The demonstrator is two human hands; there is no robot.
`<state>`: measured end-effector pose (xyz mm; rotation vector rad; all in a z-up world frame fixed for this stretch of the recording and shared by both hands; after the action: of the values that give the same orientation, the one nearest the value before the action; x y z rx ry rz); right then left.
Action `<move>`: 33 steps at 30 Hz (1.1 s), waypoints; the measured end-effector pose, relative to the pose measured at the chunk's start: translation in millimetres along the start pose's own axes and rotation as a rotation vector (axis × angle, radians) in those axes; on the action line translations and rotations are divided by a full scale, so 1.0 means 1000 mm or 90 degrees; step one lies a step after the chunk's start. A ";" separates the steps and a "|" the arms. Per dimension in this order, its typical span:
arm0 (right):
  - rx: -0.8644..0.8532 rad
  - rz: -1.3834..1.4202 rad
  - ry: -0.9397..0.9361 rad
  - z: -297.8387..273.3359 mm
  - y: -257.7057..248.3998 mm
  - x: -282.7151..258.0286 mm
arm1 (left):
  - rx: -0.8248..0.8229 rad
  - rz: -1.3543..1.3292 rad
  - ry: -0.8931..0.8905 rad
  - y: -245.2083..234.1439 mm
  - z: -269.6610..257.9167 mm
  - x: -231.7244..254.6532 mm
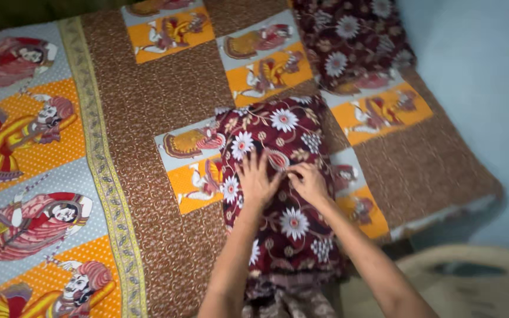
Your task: The person smooths a patterned bedspread by hand, tucks the edges around the mattress, and سپس adjusts floral-patterned pillows and a matching floral blanket.
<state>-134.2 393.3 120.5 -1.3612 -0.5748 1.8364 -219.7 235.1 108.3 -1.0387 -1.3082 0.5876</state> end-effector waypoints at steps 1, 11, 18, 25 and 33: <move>-0.009 0.013 -0.023 0.025 0.009 0.006 | -0.043 0.031 -0.024 0.018 0.002 -0.004; -0.126 -0.075 -0.178 0.251 0.139 0.056 | 0.054 0.098 -0.024 0.121 -0.003 -0.055; -0.552 -0.120 0.093 0.298 0.290 0.130 | 0.141 0.075 0.011 0.146 -0.007 -0.074; -0.342 0.433 0.003 0.303 0.336 0.165 | 0.145 0.049 0.007 0.154 -0.010 -0.080; -0.504 0.063 0.016 0.304 0.349 0.113 | 0.144 0.039 0.011 0.160 -0.014 -0.083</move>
<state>-543.6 296.7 -102.4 -1.9311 -1.3321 1.7253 -192.9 233.8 -70.1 -0.8965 -1.1674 0.7527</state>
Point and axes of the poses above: each hand's wrist, its own z-axis towards the middle knuckle, its own y-axis out of the palm, x = y × z, the point moved 8 cm from there along z, towards the middle knuckle, and after that the axes turned 14 degrees about -y, right-handed, at the moved point
